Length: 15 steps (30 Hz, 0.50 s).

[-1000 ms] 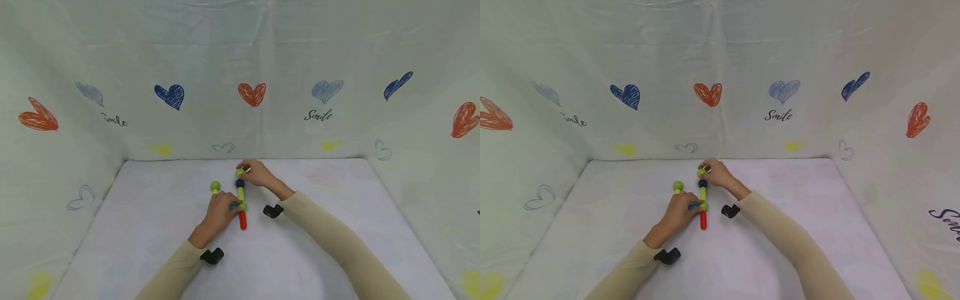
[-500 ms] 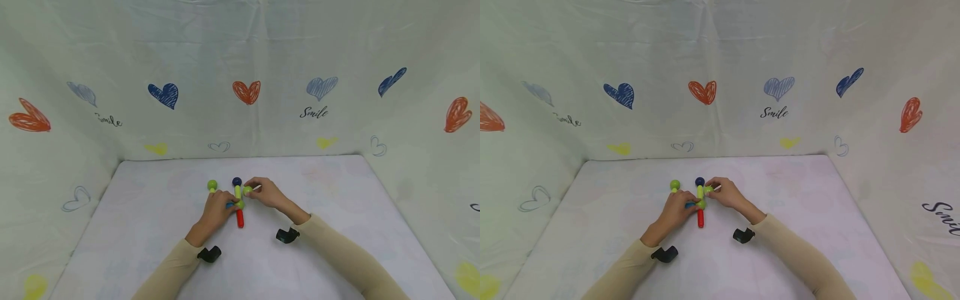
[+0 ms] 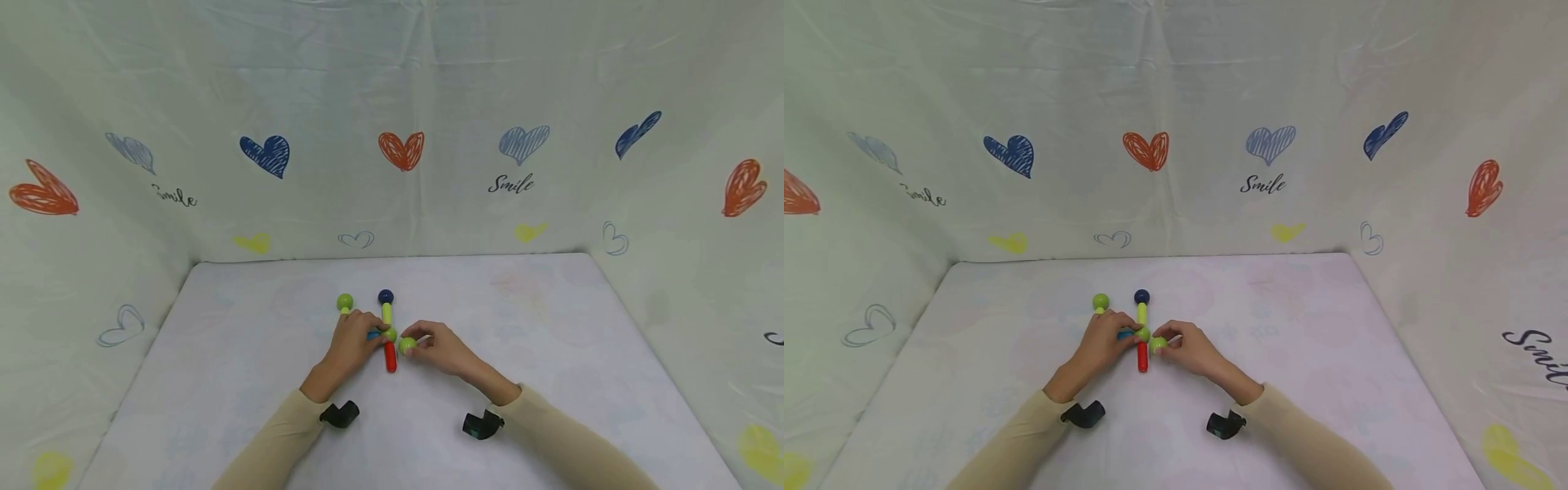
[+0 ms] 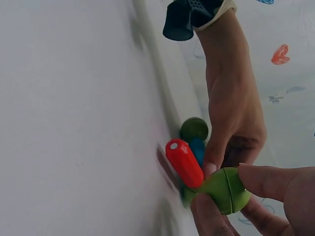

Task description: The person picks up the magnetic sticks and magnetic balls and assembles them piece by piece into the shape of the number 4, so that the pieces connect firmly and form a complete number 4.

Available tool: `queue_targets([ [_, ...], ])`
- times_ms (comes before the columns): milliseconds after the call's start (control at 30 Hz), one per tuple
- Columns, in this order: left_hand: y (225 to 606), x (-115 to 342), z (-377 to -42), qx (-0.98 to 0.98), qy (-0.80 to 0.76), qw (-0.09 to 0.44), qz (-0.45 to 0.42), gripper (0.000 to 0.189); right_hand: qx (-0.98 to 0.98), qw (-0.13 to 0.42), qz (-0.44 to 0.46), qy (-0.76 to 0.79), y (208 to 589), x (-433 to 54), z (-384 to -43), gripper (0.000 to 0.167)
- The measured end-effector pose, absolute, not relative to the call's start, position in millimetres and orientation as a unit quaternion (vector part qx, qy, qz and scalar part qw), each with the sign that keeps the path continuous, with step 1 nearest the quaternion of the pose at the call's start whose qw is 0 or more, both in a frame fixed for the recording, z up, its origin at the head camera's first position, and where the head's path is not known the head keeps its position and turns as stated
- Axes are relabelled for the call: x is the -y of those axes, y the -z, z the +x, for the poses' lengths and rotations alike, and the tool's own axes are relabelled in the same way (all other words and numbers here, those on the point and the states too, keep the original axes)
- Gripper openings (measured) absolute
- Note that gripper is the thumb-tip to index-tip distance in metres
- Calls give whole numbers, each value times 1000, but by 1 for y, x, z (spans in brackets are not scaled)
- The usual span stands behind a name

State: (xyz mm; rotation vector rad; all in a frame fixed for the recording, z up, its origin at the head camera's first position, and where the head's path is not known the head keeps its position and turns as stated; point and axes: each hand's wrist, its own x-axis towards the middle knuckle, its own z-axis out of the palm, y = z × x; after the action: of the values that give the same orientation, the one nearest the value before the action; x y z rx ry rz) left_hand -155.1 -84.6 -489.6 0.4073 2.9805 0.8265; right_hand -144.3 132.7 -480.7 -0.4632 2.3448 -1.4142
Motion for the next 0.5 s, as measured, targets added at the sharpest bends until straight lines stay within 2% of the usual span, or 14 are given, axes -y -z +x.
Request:
queue_targets([
  [367, 489, 87, -158, -953, -263, 14, 147, 22, -813, 202, -179, 516, 492, -136, -116, 26],
  [500, 488, 87, -158, -954, -260, 14, 150, 22, -809, 191, -198, 519, 496, -132, -109, 25],
])
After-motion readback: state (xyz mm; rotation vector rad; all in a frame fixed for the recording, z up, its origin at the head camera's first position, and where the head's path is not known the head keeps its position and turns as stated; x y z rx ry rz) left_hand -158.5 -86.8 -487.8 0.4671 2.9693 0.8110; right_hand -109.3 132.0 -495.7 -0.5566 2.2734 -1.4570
